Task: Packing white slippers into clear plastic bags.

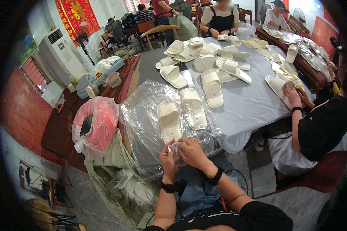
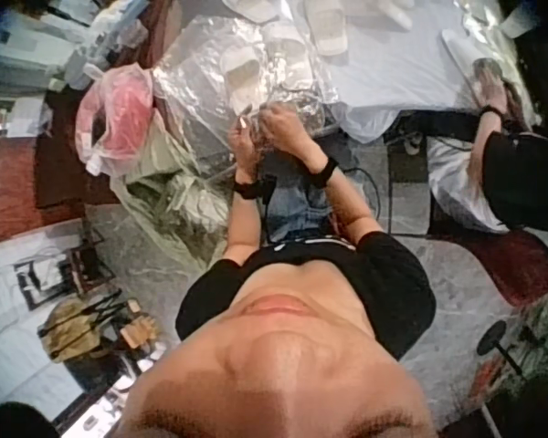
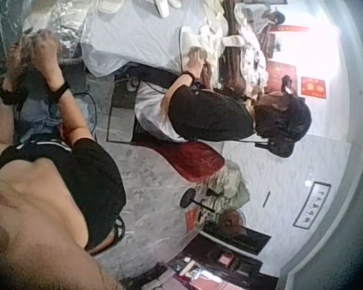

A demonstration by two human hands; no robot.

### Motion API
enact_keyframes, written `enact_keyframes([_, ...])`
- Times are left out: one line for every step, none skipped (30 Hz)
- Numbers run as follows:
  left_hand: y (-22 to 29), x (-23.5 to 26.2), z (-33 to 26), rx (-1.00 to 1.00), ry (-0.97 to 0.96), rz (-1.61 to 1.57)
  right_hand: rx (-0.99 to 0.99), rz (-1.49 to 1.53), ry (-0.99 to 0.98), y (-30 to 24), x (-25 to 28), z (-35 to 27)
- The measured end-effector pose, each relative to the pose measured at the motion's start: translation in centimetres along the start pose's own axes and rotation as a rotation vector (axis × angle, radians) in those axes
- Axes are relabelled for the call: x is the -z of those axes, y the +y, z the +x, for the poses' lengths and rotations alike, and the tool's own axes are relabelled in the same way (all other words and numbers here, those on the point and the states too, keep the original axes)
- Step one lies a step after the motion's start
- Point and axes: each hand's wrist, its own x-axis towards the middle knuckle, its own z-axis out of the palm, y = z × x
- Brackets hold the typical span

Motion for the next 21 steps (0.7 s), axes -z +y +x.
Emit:
enact_keyframes([0.0,-0.1,0.1,-0.006,0.019,0.035,0.058,0.027,-0.002,-0.3,-0.2,0.1])
enact_keyframes([-0.1,-0.2,0.2,-0.012,0.039,0.071,0.037,-0.056,-0.051,0.0,-0.5,0.2])
enact_keyframes([-0.3,0.0,0.2,-0.012,0.041,0.072,0.038,-0.053,-0.052,0.0,-0.7,0.3])
enact_keyframes([-0.6,0.2,0.3,-0.026,0.028,0.068,0.009,-0.128,-0.094,0.0,-0.8,0.5])
enact_keyframes([-0.7,0.4,0.3,-0.039,0.015,0.065,-0.020,-0.203,-0.135,0.0,-1.0,0.6])
enact_keyframes([-0.7,0.3,0.3,-0.039,0.014,0.063,-0.021,-0.205,-0.134,0.2,-1.2,0.5])
enact_keyframes([-0.6,0.3,0.3,-0.041,-0.010,0.048,-0.018,-0.228,-0.119,0.4,-1.5,0.3])
enact_keyframes([-0.6,0.2,0.3,-0.043,-0.034,0.031,-0.016,-0.252,-0.103,0.6,-1.6,0.2])
enact_keyframes([-0.6,0.3,0.3,-0.042,-0.033,0.031,-0.016,-0.252,-0.104,0.5,-1.4,0.2])
enact_keyframes([-0.6,0.4,0.4,-0.066,-0.016,0.100,0.014,-0.265,-0.074,0.4,-1.3,0.2])
enact_keyframes([-0.7,0.4,0.4,-0.090,0.001,0.168,0.044,-0.279,-0.044,0.2,-1.0,0.2])
enact_keyframes([-0.7,0.4,0.4,-0.093,0.001,0.169,0.046,-0.278,-0.042,0.0,-0.8,0.3])
enact_keyframes([-0.9,0.3,0.3,-0.069,0.048,0.141,0.030,-0.216,-0.017,-0.1,-0.3,0.2])
enact_keyframes([-1.0,0.3,0.3,-0.046,0.096,0.113,0.014,-0.154,0.009,-0.3,0.2,0.1])
enact_keyframes([-1.2,0.3,0.4,-0.048,0.090,0.109,0.016,-0.160,0.012,-0.3,1.1,0.0])
enact_keyframes([-1.2,0.5,0.4,-0.086,0.064,0.061,0.005,-0.059,0.125,-0.4,2.0,-0.4])
enact_keyframes([-1.2,0.7,0.3,-0.124,0.037,0.013,-0.005,0.043,0.236,-0.3,2.6,-0.9])
enact_keyframes([-1.4,0.4,0.3,-0.124,0.028,0.007,0.002,0.066,0.479,0.6,2.9,-2.0])
enact_keyframes([-1.4,0.8,0.3,-0.106,0.032,-0.049,0.006,0.071,0.475,0.0,4.3,-1.5])
enact_keyframes([-1.4,1.1,0.2,-0.088,0.036,-0.105,-0.077,-0.192,0.495,-0.8,6.1,-0.9])
enact_keyframes([-1.4,0.8,0.2,-0.087,0.035,-0.106,-0.163,-0.462,0.511,-1.1,7.6,-0.5])
